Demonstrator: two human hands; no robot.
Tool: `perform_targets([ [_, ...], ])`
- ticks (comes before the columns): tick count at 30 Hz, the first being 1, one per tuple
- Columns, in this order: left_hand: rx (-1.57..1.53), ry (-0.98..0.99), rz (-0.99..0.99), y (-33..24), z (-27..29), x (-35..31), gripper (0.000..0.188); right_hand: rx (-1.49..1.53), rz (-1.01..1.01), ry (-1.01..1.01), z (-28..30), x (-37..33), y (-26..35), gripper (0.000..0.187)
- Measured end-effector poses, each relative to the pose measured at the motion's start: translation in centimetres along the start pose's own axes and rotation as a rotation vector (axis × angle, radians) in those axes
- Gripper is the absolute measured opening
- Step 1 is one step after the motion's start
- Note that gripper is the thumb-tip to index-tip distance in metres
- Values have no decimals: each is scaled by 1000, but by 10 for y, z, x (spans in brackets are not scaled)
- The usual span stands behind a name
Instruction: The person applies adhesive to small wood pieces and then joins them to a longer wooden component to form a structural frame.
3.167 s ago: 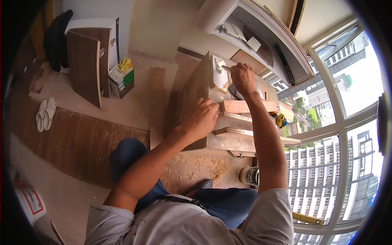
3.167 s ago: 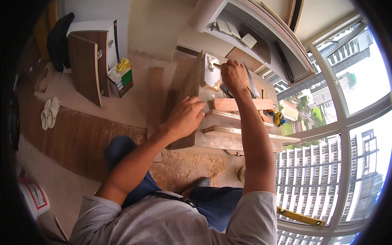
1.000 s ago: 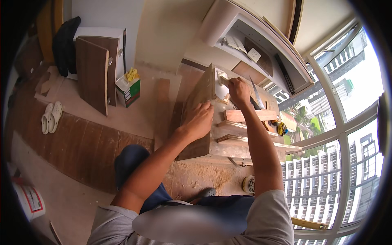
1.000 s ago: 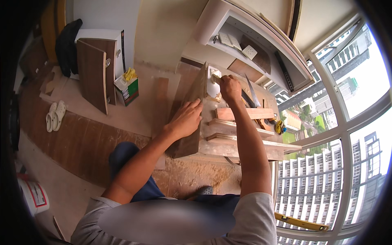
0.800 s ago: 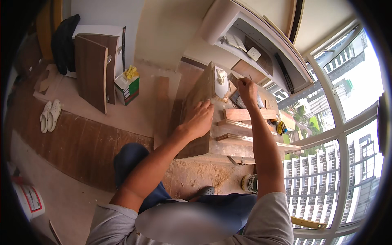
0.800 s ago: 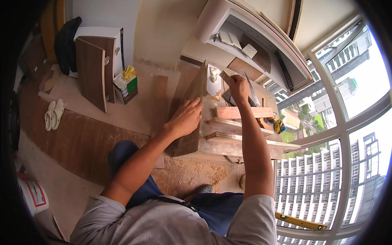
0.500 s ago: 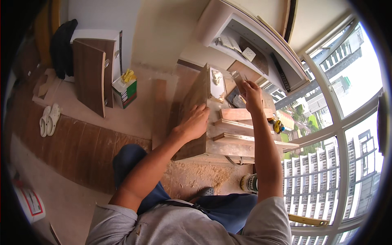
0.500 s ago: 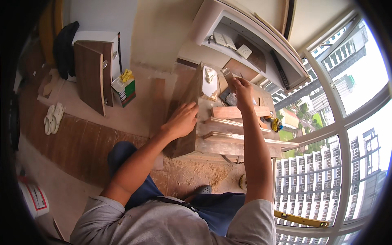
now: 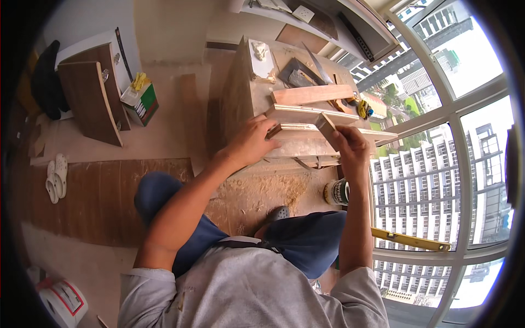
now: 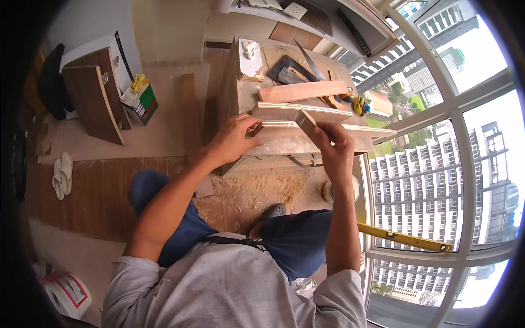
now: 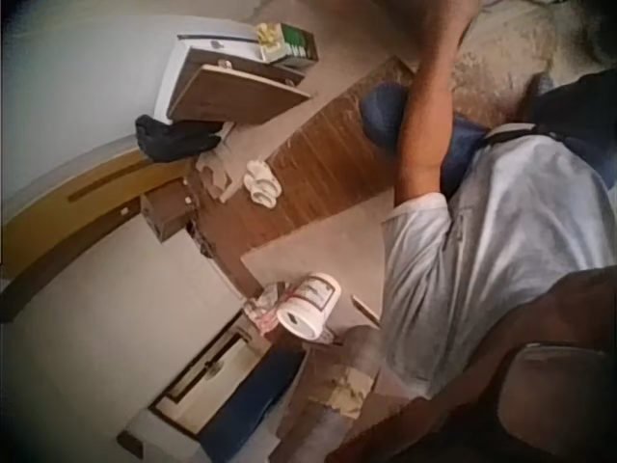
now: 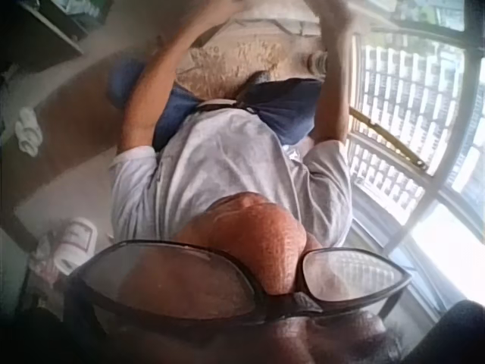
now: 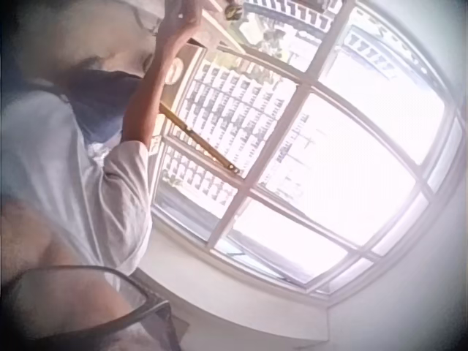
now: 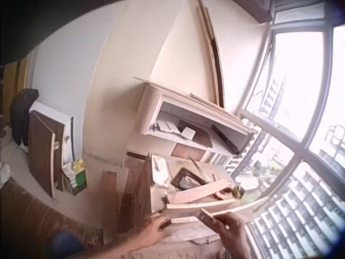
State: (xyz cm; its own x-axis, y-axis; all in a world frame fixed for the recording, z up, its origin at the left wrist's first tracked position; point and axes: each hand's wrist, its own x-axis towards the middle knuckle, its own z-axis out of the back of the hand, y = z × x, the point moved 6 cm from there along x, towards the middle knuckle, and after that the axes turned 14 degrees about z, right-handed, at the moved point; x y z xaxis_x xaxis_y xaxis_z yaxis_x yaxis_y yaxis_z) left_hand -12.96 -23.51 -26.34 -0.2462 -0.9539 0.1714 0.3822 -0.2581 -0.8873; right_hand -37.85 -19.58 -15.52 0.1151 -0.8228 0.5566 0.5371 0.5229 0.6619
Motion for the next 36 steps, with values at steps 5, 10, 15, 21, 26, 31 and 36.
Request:
perform_targets([
  [5, 32, -84, 19, 1, -4, -3, 29, -315, 106, 136, -26, -5, 28, 17],
  [10, 60, -147, -3, 2, -6, -3, 22, -571, 388, 250, -44, -3, 41, 11],
  [15, 43, -142, -10, 2, -4, -3, 20, -704, 559, 324, -49, -6, 56, 14],
  [21, 26, -145, -16, 4, -6, -1, 19, -854, 665, 387, -44, -25, 39, 20],
  [26, 24, -144, -12, 7, -6, -2, 20, -941, 698, 323, -42, -37, 25, 27],
  [31, 5, -131, 11, 3, -5, -2, 21, -997, 648, 281, -35, -36, 17, 26],
  [36, 20, -150, -15, 6, -6, -3, 21, -984, 549, 151, -25, -36, 21, 23],
])
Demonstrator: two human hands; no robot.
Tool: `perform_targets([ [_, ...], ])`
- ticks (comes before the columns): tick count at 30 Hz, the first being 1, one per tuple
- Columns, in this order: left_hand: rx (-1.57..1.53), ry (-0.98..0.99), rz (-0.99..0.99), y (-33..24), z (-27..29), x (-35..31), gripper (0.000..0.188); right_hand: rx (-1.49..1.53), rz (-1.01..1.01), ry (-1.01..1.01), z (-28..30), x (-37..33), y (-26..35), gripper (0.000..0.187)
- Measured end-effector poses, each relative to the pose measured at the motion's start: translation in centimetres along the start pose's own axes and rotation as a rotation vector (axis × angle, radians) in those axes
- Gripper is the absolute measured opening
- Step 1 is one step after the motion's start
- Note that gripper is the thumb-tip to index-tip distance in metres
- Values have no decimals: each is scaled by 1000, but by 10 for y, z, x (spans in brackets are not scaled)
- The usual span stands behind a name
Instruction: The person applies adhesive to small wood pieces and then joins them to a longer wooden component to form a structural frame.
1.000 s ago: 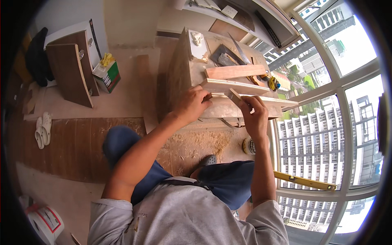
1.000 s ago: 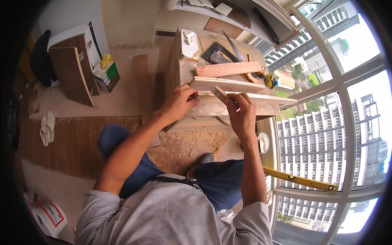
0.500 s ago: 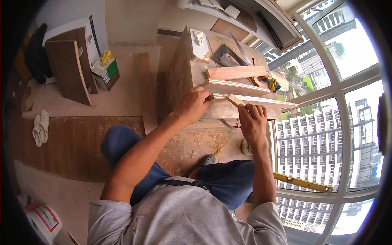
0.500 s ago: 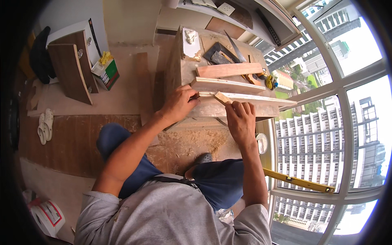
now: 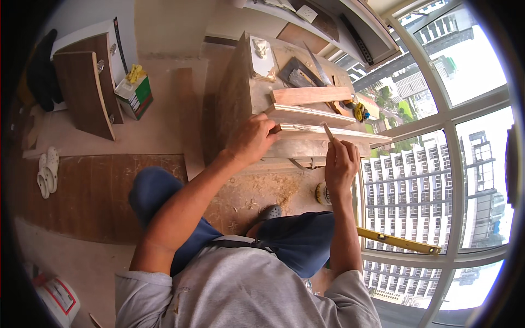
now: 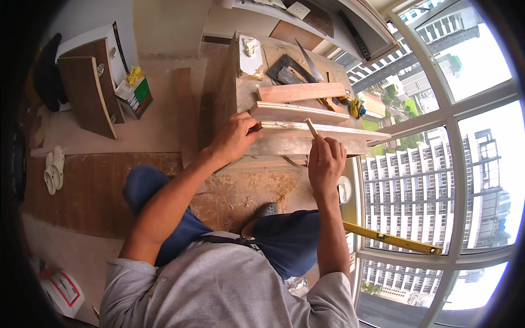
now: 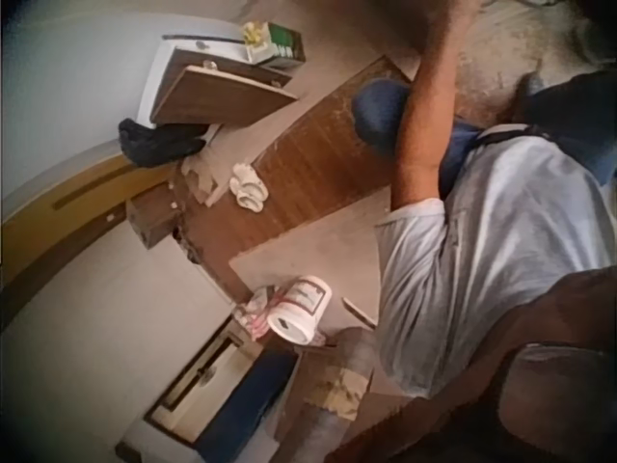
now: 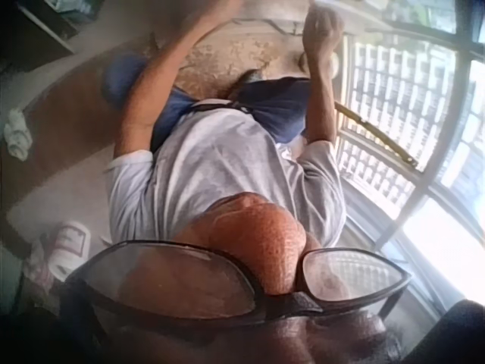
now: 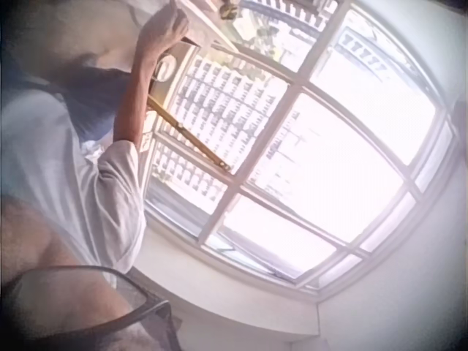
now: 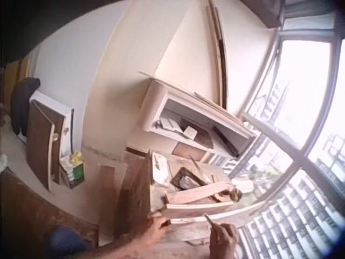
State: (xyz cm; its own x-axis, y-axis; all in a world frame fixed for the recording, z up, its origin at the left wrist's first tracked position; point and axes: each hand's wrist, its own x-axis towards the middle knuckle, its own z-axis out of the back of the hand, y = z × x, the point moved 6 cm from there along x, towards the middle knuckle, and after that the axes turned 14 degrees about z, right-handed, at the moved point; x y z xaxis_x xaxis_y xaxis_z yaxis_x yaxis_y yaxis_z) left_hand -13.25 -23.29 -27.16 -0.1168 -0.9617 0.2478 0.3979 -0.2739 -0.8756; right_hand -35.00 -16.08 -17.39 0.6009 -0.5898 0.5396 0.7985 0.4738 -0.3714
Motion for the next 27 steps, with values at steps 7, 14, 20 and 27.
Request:
perform_targets([
  [7, 1, 5, -5, 2, -3, 1, 21, 1196, -969, -420, -43, -48, -23, 25],
  [14, 49, -8, -5, -2, 4, -3, 19, 912, -918, -249, -33, -33, -13, 21],
  [20, 95, -29, -9, 0, 5, -4, 18, 241, -330, -209, -13, -7, 15, 10],
  [27, 75, -25, 10, 0, 0, -3, 18, -28, 88, -12, -21, -7, 49, 18],
])
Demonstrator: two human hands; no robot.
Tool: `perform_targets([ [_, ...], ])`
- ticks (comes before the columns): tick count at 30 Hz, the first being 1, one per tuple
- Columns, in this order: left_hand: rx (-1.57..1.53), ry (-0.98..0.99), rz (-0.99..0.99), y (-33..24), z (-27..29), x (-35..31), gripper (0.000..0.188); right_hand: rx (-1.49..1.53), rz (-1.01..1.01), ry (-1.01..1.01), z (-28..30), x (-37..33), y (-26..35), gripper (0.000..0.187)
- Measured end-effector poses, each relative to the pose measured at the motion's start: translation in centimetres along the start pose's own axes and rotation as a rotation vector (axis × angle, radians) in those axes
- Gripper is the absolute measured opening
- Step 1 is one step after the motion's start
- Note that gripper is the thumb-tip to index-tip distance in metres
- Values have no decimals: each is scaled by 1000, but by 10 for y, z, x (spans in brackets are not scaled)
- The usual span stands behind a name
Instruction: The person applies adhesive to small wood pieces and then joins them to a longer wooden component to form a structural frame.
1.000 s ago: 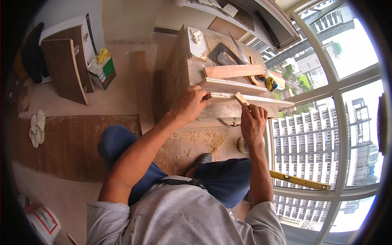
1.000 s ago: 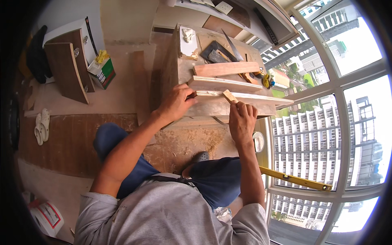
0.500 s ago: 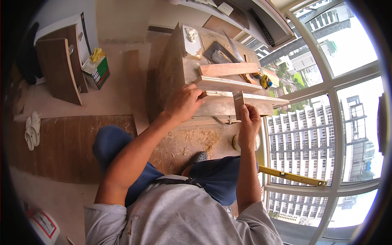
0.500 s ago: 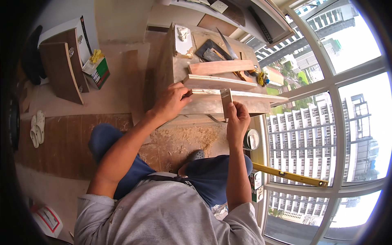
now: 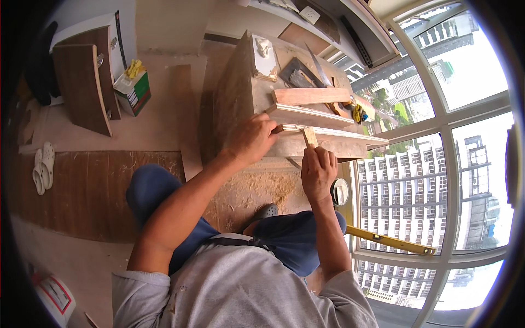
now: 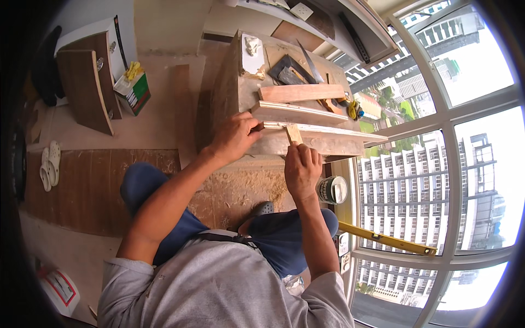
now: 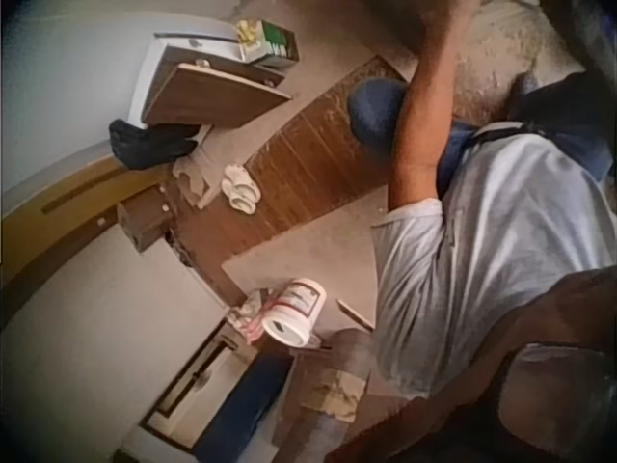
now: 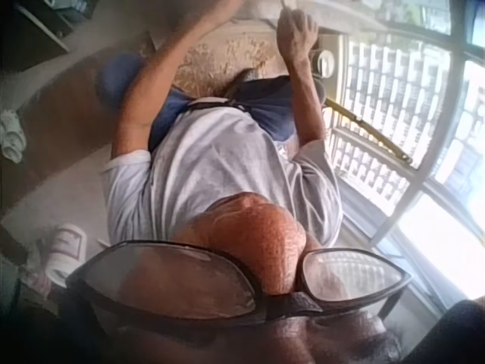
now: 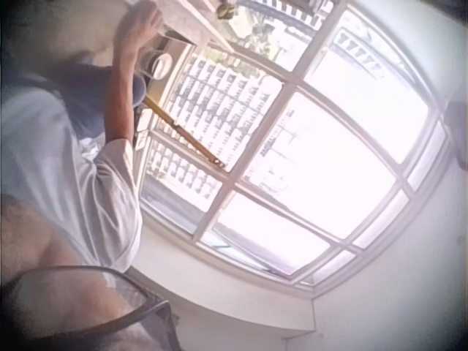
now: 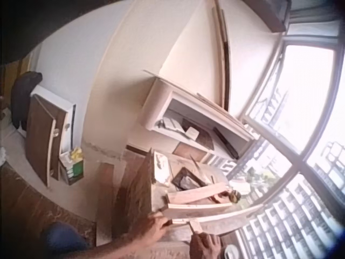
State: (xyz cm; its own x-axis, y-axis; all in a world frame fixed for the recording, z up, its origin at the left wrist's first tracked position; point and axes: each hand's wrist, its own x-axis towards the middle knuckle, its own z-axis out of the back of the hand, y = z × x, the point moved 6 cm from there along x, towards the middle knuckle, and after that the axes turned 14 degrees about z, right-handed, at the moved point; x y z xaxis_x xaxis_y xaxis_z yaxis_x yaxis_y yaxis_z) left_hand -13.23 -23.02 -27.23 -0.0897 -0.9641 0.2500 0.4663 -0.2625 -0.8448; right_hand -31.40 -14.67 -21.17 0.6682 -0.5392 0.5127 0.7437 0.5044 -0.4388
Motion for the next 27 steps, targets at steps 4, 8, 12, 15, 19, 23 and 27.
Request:
perform_targets([
  [4, -49, 6, 30, 4, 1, 1, 16, 33, 57, 47, 9, 2, 2, 18],
  [8, -19, -8, -9, 3, 2, 1, 15, 253, -265, -193, 34, 3, -15, 12],
  [12, -26, -32, -1, 3, 2, 1, 15, 310, -465, -205, 12, 1, -36, 8],
  [15, -9, -21, -26, 0, 3, 0, 16, 257, -423, -167, 7, 7, -38, 7],
  [19, 5, -18, -21, -1, 3, -1, 17, 251, -402, -103, 5, 22, -27, 8],
  [23, 28, -41, -26, 3, 0, -1, 19, 300, -318, -84, 6, 35, -5, 10],
  [27, 19, -66, -43, 5, 3, -3, 20, 496, -427, -110, 6, 37, 8, 11],
])
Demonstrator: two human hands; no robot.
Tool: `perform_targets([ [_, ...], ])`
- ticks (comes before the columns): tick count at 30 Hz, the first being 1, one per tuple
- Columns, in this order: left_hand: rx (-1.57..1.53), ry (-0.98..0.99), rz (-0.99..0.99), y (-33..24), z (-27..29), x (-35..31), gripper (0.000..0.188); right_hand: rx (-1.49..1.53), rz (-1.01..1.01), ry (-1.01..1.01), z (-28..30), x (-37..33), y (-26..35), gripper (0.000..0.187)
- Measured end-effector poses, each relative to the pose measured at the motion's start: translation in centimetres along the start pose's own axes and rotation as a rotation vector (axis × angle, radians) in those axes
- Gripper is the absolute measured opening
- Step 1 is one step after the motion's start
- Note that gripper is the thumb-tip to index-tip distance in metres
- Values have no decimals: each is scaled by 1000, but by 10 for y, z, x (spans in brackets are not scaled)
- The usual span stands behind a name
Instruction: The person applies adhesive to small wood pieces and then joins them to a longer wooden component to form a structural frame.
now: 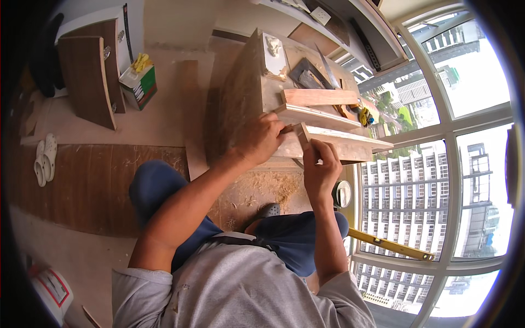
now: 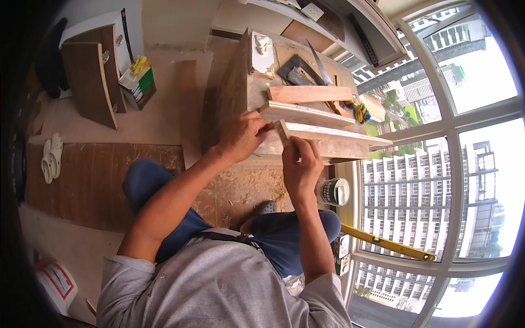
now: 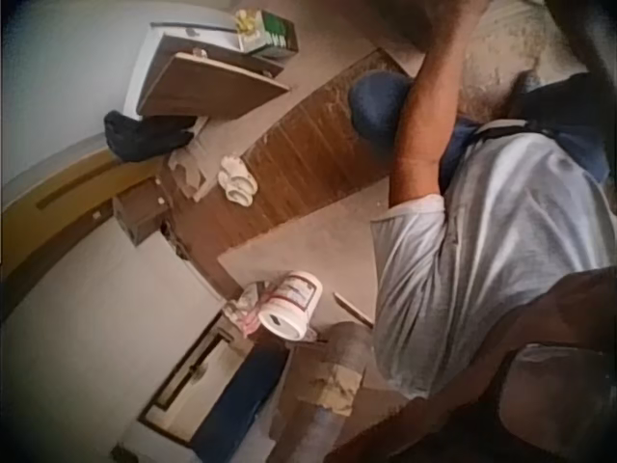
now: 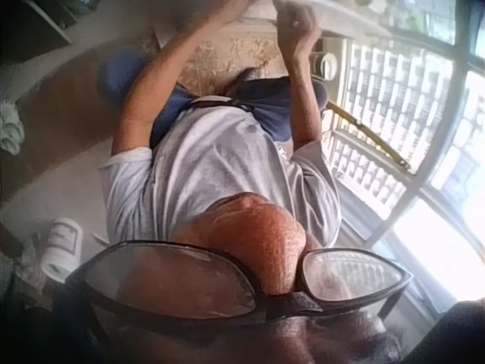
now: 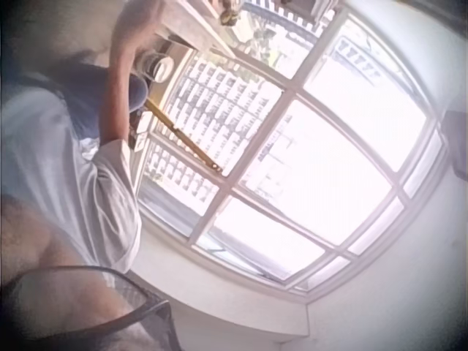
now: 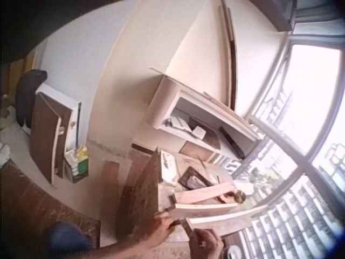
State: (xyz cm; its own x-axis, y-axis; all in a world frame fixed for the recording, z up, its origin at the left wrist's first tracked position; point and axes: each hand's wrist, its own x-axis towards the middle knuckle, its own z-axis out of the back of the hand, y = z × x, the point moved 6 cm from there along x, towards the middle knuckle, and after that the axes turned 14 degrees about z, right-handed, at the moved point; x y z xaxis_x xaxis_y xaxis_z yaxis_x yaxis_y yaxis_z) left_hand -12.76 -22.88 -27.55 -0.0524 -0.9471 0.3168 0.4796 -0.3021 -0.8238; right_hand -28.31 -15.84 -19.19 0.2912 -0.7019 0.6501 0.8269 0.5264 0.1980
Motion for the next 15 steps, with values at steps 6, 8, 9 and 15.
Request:
perform_targets([
  [6, -12, -3, 21, -1, 2, -1, 21, -105, 61, -213, -3, -4, -7, 11],
  [8, -17, -11, 13, -1, 1, -2, 21, -159, 144, -143, -13, -8, 4, 12],
  [9, -24, -19, 7, -1, 1, -2, 21, -196, 195, -112, -15, -10, 9, 13],
  [15, -46, -16, 23, 5, 1, -4, 24, -88, 105, -93, 7, -3, 17, 11],
])
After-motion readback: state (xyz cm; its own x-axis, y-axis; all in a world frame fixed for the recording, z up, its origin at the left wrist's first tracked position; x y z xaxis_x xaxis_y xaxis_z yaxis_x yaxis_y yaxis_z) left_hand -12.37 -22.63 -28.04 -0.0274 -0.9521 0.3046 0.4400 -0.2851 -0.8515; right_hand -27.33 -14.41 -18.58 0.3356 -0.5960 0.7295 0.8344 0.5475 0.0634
